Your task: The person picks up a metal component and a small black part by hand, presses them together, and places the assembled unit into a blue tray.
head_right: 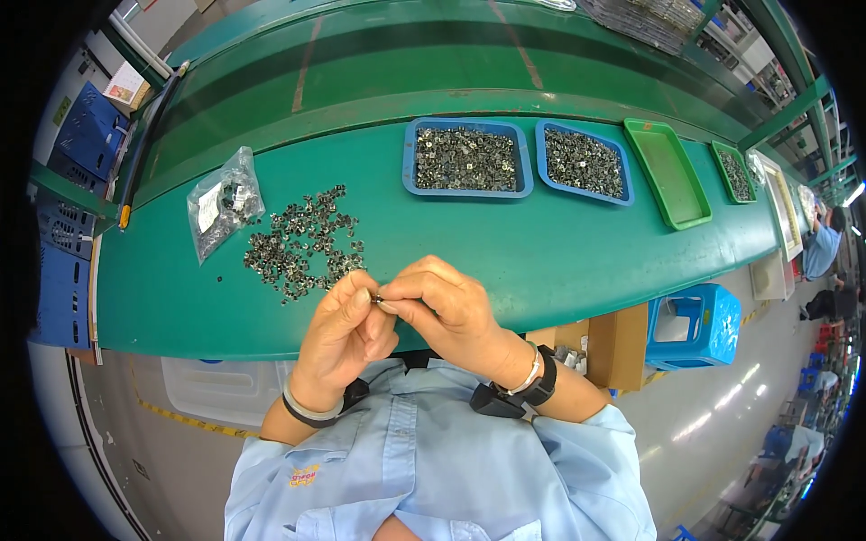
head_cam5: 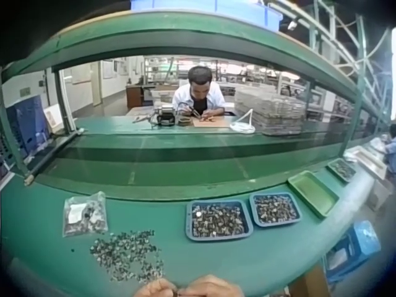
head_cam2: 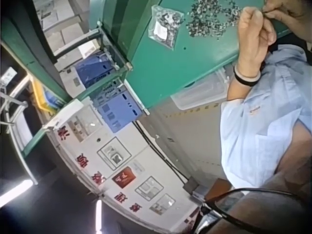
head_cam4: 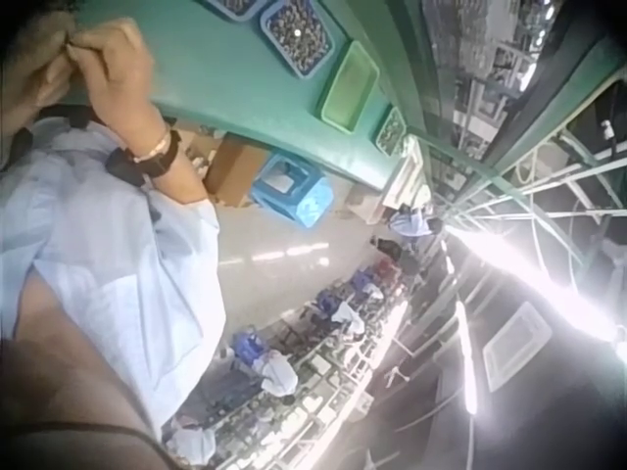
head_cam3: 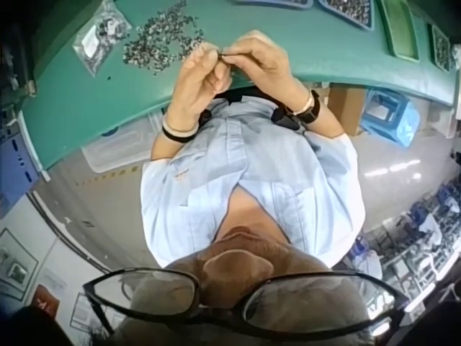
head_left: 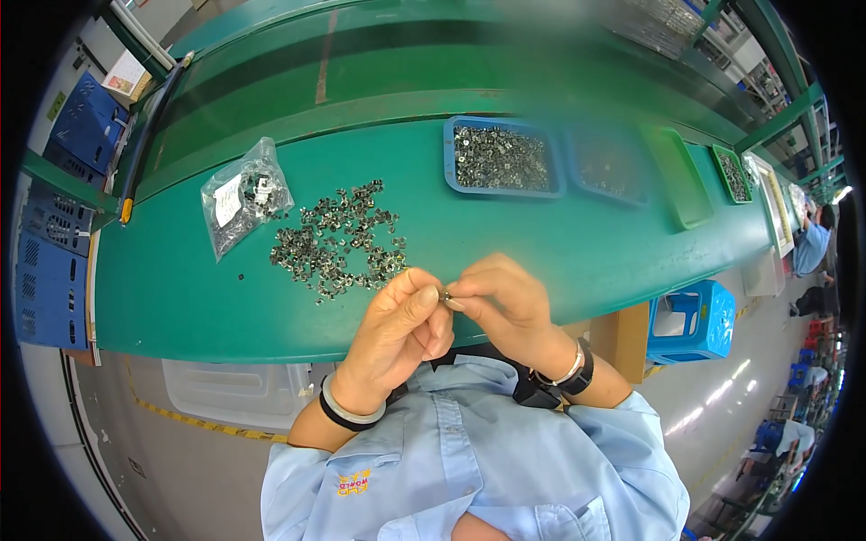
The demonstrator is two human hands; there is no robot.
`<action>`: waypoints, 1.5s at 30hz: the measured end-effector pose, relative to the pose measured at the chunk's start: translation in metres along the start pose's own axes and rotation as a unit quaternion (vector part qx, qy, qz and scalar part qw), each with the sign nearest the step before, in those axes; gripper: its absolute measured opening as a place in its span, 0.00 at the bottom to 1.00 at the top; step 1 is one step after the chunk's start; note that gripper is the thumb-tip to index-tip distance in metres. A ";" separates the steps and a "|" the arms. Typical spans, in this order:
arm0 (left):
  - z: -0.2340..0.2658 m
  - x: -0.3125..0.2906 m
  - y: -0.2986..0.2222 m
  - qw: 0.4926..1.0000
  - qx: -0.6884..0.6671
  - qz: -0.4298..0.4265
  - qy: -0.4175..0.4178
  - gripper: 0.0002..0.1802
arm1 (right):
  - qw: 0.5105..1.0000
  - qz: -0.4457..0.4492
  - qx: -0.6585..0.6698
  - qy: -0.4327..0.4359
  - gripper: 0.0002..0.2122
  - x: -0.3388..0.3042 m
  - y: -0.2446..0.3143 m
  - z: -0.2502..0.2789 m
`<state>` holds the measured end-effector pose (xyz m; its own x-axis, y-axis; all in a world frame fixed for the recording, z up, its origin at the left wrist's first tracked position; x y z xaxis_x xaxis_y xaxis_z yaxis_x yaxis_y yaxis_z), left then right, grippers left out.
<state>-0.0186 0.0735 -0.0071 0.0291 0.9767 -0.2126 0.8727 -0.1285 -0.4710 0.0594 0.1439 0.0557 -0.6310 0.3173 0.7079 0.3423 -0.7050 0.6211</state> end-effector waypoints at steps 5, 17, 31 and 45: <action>0.002 -0.001 0.002 1.000 -0.005 0.008 0.001 0.07 | 1.000 0.005 0.009 0.004 0.07 -0.001 0.001 -0.002; 0.009 0.002 -0.007 0.988 0.134 -0.016 -0.076 0.07 | 0.999 -0.002 -0.032 0.028 0.07 -0.002 -0.006 -0.002; 0.047 -0.038 -0.055 0.966 0.113 -0.162 -0.170 0.09 | 0.964 -0.037 -0.256 0.060 0.05 0.063 -0.091 0.056; 0.049 -0.036 -0.047 0.977 0.105 -0.127 -0.138 0.08 | 0.946 -0.029 -0.170 0.273 0.06 0.027 -0.048 -0.060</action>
<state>-0.0841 0.0361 -0.0192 -0.3337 0.9016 -0.2753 0.7139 0.0510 -0.6984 -0.0160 0.1479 0.0247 -0.9395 0.0513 0.3387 0.1113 -0.8894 0.4433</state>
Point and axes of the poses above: each hand's wrist, its own x-axis towards the middle knuckle, its own z-axis out of the back of the hand, y = z × x, the point moved 8 cm from there along x, towards the middle knuckle, and after that the axes turned 10 degrees about z, right-handed, at the moved point
